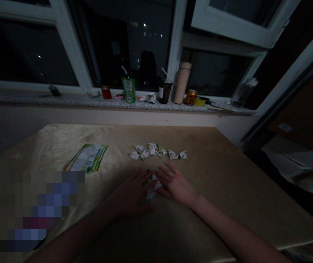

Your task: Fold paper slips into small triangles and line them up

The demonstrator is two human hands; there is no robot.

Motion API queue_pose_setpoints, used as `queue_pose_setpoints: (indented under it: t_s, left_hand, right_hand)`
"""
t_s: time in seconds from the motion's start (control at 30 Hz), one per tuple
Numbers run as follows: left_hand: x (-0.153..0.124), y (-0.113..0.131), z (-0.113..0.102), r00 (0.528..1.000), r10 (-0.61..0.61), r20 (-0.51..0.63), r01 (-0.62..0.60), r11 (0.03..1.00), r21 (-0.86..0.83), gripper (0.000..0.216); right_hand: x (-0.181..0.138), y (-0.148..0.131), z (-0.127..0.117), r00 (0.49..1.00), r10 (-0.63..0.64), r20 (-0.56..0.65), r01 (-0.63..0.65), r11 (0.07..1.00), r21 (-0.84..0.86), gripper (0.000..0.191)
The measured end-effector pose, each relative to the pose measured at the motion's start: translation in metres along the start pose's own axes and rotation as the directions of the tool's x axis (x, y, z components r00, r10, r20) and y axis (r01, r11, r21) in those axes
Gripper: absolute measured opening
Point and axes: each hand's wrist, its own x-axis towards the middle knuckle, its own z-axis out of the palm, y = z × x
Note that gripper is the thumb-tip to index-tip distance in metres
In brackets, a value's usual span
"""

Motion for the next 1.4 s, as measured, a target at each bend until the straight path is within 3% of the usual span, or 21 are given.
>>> queue_pose_setpoints:
  t_s: [0.33,0.5,0.73,1.0,1.4]
  left_hand:
    - [-0.002,-0.003,0.004,0.999,-0.014,-0.036,0.014,1.0,0.006,0.083]
    - [-0.003,-0.001,0.005,0.999,-0.01,-0.053,0.01,1.0,0.011,0.083]
    - [-0.003,-0.003,0.007,0.999,0.031,-0.022,-0.03,0.999,0.04,0.079]
    - [-0.002,-0.007,0.005,0.996,0.065,-0.067,-0.061,0.997,0.053,0.081]
    - [-0.002,-0.008,0.005,0.997,0.053,-0.056,-0.052,0.998,0.019,0.084]
  right_hand:
    - [-0.008,-0.002,0.005,0.988,0.154,0.015,-0.155,0.98,0.128,0.047]
    - [-0.004,-0.001,0.0,0.989,0.13,0.074,-0.137,0.985,0.104,0.054]
    - [0.002,-0.003,-0.002,0.997,0.072,0.033,-0.073,0.997,0.033,0.055]
    - [0.005,-0.002,0.001,0.999,0.044,-0.005,-0.044,0.999,0.029,0.054]
    - [-0.001,-0.006,0.003,0.992,0.113,-0.065,-0.107,0.99,0.088,0.043]
